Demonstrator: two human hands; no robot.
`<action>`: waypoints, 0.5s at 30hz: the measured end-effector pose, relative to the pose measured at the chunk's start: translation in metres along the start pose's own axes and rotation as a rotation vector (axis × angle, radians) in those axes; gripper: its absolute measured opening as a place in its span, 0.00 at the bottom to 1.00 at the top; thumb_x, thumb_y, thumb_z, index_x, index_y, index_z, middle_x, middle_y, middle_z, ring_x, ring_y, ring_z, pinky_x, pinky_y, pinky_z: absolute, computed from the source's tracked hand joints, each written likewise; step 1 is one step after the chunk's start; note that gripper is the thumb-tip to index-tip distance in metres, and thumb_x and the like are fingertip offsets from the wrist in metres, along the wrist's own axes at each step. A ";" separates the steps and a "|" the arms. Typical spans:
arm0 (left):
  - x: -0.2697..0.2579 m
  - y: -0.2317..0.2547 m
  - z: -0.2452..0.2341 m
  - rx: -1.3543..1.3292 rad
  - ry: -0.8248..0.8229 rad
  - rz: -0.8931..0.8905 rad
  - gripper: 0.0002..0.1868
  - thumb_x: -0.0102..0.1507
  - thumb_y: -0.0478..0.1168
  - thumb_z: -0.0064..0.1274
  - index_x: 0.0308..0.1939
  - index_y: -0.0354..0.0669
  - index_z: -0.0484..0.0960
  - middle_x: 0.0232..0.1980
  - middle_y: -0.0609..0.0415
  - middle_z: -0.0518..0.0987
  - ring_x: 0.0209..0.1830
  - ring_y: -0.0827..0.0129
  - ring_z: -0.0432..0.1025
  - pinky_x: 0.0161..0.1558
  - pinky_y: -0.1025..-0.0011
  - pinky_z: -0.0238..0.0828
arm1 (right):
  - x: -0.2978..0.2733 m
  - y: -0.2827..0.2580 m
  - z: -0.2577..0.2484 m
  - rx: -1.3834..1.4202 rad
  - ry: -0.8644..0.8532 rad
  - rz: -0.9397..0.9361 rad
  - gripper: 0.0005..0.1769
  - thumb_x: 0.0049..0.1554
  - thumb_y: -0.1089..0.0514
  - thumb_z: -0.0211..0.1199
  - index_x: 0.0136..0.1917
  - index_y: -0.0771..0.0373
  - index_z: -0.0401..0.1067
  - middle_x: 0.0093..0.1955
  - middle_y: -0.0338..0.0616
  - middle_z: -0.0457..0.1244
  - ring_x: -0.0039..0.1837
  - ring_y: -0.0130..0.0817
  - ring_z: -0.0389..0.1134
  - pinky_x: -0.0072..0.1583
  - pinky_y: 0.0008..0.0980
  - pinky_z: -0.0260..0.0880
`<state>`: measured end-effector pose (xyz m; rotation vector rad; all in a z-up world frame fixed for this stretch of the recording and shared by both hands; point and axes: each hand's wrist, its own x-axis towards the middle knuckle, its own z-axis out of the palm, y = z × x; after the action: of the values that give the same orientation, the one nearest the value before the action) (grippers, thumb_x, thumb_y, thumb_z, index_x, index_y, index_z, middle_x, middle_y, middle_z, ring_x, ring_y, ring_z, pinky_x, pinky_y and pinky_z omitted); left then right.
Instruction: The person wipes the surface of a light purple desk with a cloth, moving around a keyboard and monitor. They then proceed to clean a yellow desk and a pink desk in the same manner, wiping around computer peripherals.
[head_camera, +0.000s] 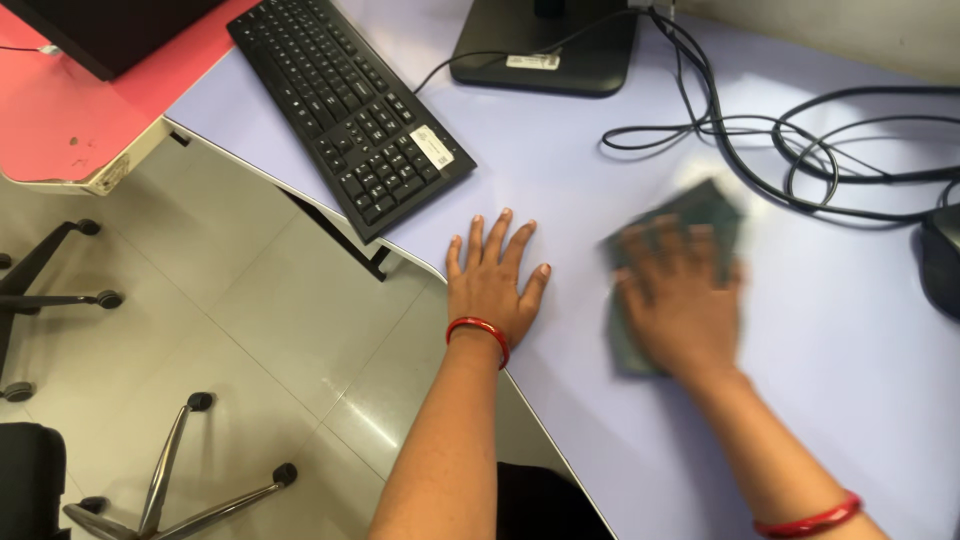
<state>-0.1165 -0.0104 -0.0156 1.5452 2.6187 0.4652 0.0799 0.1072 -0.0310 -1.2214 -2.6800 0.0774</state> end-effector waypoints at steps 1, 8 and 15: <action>-0.001 0.000 -0.001 -0.007 0.002 -0.001 0.31 0.67 0.60 0.42 0.73 0.62 0.66 0.80 0.56 0.57 0.82 0.55 0.45 0.76 0.48 0.32 | -0.002 -0.012 -0.005 -0.008 -0.024 -0.067 0.33 0.61 0.35 0.45 0.78 0.36 0.58 0.83 0.42 0.47 0.82 0.51 0.43 0.72 0.74 0.40; 0.000 -0.003 0.003 -0.042 0.033 0.026 0.33 0.66 0.60 0.41 0.74 0.60 0.65 0.81 0.54 0.56 0.82 0.51 0.44 0.77 0.47 0.32 | -0.017 0.018 -0.010 0.115 0.048 -0.106 0.31 0.61 0.35 0.49 0.76 0.41 0.63 0.82 0.43 0.51 0.83 0.49 0.45 0.74 0.64 0.42; 0.036 -0.032 -0.001 -0.007 -0.179 0.187 0.37 0.66 0.66 0.38 0.77 0.61 0.58 0.82 0.49 0.50 0.81 0.47 0.39 0.75 0.47 0.31 | -0.049 0.113 0.005 0.671 0.335 0.738 0.43 0.63 0.34 0.50 0.79 0.66 0.53 0.68 0.64 0.57 0.69 0.56 0.60 0.71 0.51 0.59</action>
<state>-0.1617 0.0062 -0.0204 1.7503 2.3509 0.3293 0.1939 0.1450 -0.0579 -1.6782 -1.5873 0.7272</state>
